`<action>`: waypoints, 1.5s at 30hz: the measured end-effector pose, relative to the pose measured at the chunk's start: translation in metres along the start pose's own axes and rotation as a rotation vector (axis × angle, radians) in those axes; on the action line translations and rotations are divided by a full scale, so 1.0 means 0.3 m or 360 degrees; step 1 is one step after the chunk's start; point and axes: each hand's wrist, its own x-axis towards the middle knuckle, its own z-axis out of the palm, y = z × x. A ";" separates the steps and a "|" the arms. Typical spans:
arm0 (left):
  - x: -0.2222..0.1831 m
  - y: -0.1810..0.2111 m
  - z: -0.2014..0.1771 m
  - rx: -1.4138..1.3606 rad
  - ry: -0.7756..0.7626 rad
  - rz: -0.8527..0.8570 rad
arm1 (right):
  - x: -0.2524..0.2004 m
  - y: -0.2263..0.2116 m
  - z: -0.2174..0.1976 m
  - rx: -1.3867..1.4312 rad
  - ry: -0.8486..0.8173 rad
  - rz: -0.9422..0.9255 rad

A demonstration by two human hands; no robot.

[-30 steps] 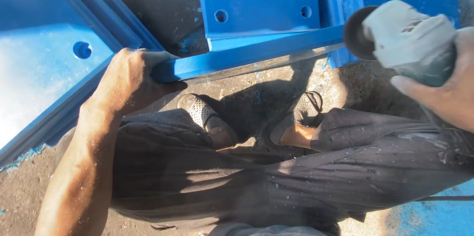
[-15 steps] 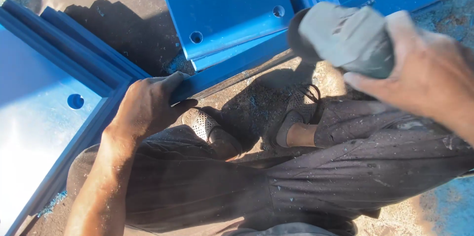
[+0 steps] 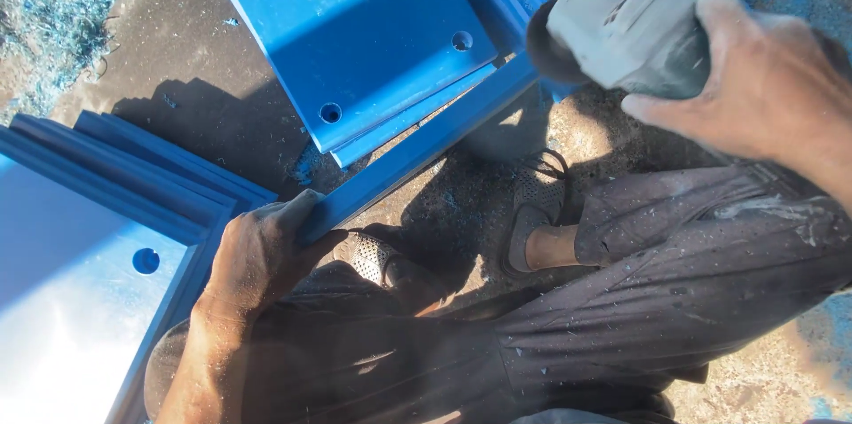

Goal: Grinding the edges of blue plastic components using an angle grinder.

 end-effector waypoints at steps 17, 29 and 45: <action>0.021 -0.035 0.003 0.0173 -0.0183 -0.0208 | 0.016 0.102 0.037 0.0033 0.0355 0.0036; 0.016 -0.044 0.011 0.0114 -0.0134 -0.0195 | 0.047 0.113 0.029 0.0001 0.0241 0.0153; 0.055 -0.009 0.038 0.0131 0.0020 -0.0110 | 0.005 0.338 0.271 0.0554 0.0140 0.0507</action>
